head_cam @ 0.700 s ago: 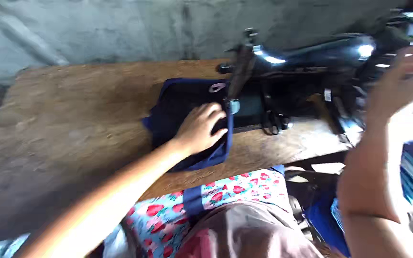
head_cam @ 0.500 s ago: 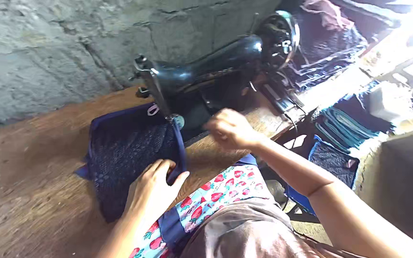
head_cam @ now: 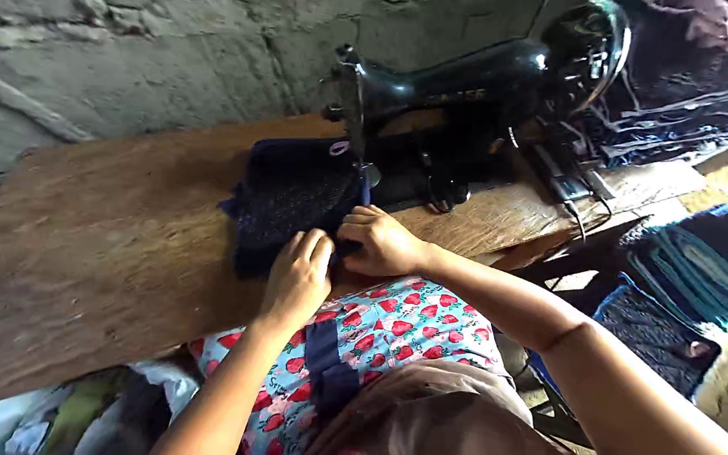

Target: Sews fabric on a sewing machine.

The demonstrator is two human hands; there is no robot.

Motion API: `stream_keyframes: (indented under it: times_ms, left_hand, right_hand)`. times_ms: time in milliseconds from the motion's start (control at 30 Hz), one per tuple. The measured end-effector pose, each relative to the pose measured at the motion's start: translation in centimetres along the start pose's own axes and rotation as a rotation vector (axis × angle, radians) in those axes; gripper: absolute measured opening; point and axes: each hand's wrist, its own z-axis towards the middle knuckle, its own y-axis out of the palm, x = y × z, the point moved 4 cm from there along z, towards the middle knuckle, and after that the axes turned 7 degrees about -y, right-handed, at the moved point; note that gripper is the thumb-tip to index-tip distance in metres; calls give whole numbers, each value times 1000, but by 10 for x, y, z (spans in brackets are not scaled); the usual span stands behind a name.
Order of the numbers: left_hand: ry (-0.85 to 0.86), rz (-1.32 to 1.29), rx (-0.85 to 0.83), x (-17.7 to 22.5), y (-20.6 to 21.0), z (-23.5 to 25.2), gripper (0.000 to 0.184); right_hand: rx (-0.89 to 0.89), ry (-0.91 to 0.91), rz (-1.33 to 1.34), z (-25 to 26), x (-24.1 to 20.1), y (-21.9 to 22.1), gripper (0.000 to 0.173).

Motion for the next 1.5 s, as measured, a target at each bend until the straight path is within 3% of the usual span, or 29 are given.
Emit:
stream_keyframes:
  times_ms: [100,200,300,400,467,533,633,700,767,833,900,1000,1133,1333,1500]
  left_hand:
    - [-21,80,137,-23,-10,8,24]
    - [-95,112,235,-52,-36,22,22]
    - [-108,43,399,-82,-57,32,23]
    - [75,-172,554,-98,-69,33,26]
    - [150,-411,372,-109,-78,32,18]
    - [83,-567,19,-126,-80,29,11]
    - [-43,-522,-335,-149,-74,26,13]
    - [-85,-332,-428,-154,-74,24,16]
    - [-134,-198,-390,-131,-75,20,18]
    - [-168,-177,-263,-81,-63,17,29]
    - [-291,-239,-221,-29,-39,17,42]
    - [-438,-305,-192,15,-1,25,60]
    - [-518,-385,-73,32,21,32,52]
    - [-538,-406,95,35,25,21,25]
    - [-561,-336,114,36,20,25,23]
  right_hand:
    - [249,47,106,5,1,-4,13]
    - [403,98,311,7,15,-11,18]
    - [418,41,458,6,18,-13,16]
    - [328,42,523,3,18,-13,14]
    - [219,32,518,-1,19,-11,16]
    - [69,23,464,-7,19,-8,21]
    - [-58,30,392,-11,20,-11,22]
    - [-72,59,412,-8,25,-28,41]
    - [-4,68,363,-5,42,-52,46]
    - [1,37,256,-4,62,-68,38]
    - [-70,-29,197,-2,75,-69,23]
    - [-179,-121,193,5,87,-59,20]
    - [-304,-223,228,15,101,-48,24]
    - [-419,-262,322,32,114,-46,18]
    - [-504,-222,347,41,118,-45,13]
